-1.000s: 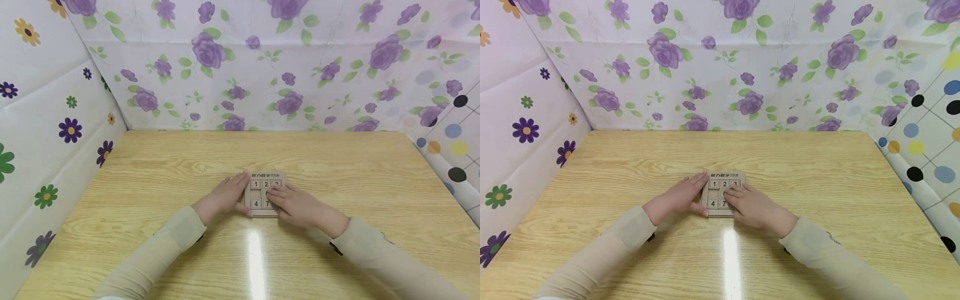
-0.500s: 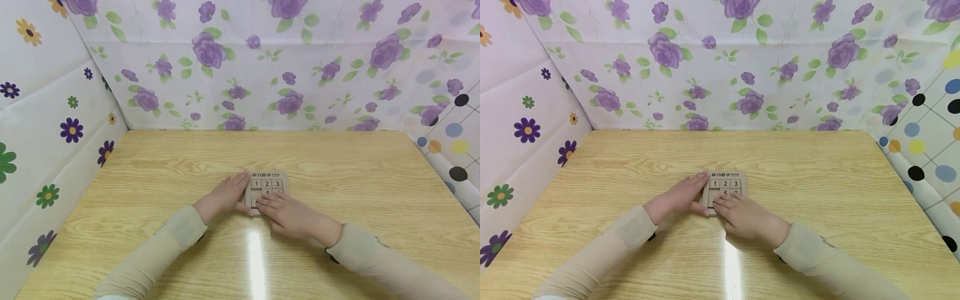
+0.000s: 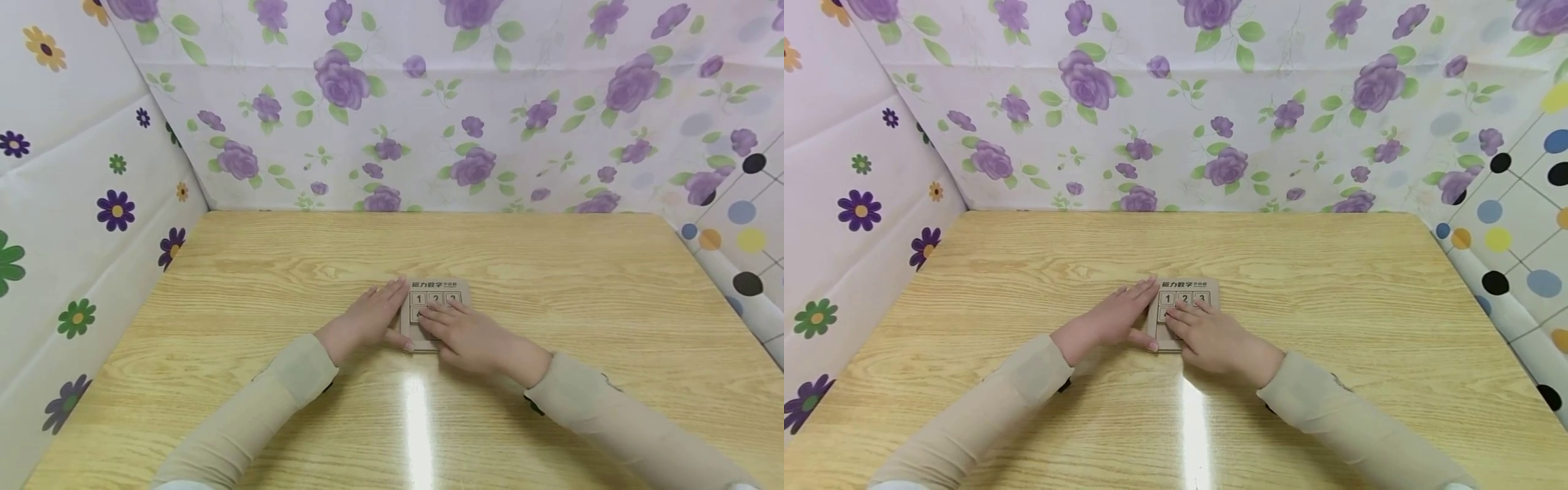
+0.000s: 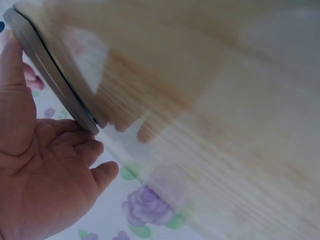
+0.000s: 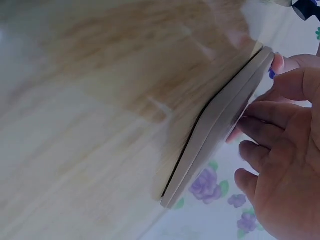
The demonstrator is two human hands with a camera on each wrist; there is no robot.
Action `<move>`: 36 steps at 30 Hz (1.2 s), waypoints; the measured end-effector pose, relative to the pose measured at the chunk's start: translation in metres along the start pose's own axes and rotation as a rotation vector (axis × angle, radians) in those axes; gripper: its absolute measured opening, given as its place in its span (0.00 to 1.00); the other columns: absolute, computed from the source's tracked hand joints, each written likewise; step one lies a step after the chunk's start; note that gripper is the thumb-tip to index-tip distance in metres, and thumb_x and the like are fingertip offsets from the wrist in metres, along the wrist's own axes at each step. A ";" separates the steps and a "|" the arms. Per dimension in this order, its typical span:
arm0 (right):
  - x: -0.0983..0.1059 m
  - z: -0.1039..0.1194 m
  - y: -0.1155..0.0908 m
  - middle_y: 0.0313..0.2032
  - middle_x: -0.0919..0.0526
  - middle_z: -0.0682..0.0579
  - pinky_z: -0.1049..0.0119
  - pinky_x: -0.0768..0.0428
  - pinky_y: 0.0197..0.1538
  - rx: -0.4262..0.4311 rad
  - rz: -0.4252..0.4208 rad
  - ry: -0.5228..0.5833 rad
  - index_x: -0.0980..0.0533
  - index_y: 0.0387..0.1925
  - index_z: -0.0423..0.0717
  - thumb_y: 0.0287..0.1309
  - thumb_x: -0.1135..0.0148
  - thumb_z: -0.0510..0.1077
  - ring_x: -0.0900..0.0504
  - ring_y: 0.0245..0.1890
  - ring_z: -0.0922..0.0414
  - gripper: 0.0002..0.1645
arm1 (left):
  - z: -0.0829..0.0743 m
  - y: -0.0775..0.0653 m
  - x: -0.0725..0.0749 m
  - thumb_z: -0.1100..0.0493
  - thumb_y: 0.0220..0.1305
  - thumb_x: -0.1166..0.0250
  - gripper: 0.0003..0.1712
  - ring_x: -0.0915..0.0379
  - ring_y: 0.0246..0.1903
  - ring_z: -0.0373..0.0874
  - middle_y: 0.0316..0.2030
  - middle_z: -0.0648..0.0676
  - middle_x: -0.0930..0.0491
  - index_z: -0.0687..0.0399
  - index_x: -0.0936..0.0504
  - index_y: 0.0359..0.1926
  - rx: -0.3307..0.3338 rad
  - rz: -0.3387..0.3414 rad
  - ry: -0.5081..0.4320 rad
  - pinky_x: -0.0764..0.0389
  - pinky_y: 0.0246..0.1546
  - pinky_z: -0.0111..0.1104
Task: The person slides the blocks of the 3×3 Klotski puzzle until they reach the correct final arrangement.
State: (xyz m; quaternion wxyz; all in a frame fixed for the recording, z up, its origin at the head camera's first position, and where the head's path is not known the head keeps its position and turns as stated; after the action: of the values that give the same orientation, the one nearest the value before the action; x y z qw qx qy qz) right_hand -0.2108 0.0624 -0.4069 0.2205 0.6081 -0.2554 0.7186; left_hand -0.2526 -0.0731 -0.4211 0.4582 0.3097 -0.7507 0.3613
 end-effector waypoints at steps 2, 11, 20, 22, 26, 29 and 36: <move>0.001 -0.001 -0.004 0.69 0.37 0.42 0.47 0.46 0.72 0.000 -0.003 0.000 0.37 0.67 0.36 0.63 0.52 0.44 0.43 0.71 0.44 0.32 | 0.000 0.000 0.000 0.34 0.47 0.32 0.65 0.64 0.74 0.50 0.75 0.57 0.60 0.60 0.56 0.74 0.002 0.001 -0.001 0.57 0.74 0.46; 0.005 0.003 -0.028 0.66 0.32 0.42 0.46 0.43 0.71 0.032 -0.019 -0.050 0.33 0.64 0.37 0.61 0.49 0.43 0.38 0.69 0.45 0.30 | 0.003 0.002 0.000 0.33 0.47 0.32 0.66 0.63 0.74 0.49 0.75 0.57 0.60 0.59 0.56 0.74 0.008 -0.003 0.004 0.56 0.74 0.45; -0.004 0.011 -0.020 0.68 0.35 0.45 0.50 0.46 0.73 0.028 0.009 -0.027 0.35 0.66 0.39 0.62 0.50 0.45 0.41 0.70 0.48 0.31 | 0.003 0.002 -0.001 0.33 0.48 0.32 0.66 0.63 0.74 0.51 0.75 0.57 0.60 0.60 0.57 0.74 -0.008 -0.006 -0.002 0.56 0.74 0.47; -0.006 0.013 -0.016 0.68 0.36 0.46 0.50 0.47 0.73 0.035 0.010 -0.025 0.35 0.67 0.40 0.62 0.51 0.45 0.42 0.71 0.48 0.32 | 0.003 0.002 -0.001 0.33 0.48 0.32 0.66 0.63 0.74 0.51 0.75 0.57 0.61 0.61 0.57 0.74 -0.010 -0.005 -0.001 0.56 0.74 0.47; -0.008 0.013 -0.012 0.69 0.37 0.46 0.50 0.49 0.74 0.038 0.017 0.002 0.37 0.67 0.40 0.61 0.51 0.45 0.43 0.71 0.48 0.33 | 0.002 0.002 -0.002 0.33 0.47 0.32 0.66 0.63 0.74 0.51 0.75 0.57 0.61 0.61 0.57 0.74 -0.009 -0.002 0.005 0.57 0.74 0.47; -0.006 0.010 -0.016 0.69 0.37 0.45 0.49 0.49 0.74 0.022 0.016 0.032 0.37 0.67 0.39 0.61 0.51 0.44 0.43 0.71 0.47 0.33 | 0.002 0.002 -0.001 0.33 0.47 0.32 0.66 0.63 0.74 0.51 0.75 0.57 0.60 0.61 0.57 0.74 -0.008 -0.005 0.002 0.56 0.74 0.47; 0.004 -0.008 -0.040 0.67 0.33 0.42 0.45 0.44 0.71 -0.011 -0.031 0.010 0.34 0.65 0.35 0.58 0.49 0.40 0.39 0.69 0.44 0.32 | 0.001 0.002 0.000 0.34 0.47 0.31 0.65 0.62 0.74 0.51 0.75 0.58 0.59 0.61 0.56 0.74 -0.010 -0.014 -0.001 0.56 0.74 0.47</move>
State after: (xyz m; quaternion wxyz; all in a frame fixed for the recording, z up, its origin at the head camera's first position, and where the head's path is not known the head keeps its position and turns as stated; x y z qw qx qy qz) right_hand -0.1928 0.0984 -0.3996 0.2361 0.6073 -0.2488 0.7167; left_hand -0.2545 -0.0731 -0.4222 0.4621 0.3128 -0.7505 0.3540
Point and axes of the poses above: each hand's wrist, its own y-axis towards the middle knuckle, its own x-axis out of the back of the hand, z = x × y, the point moved 6 cm from there along y, towards the middle knuckle
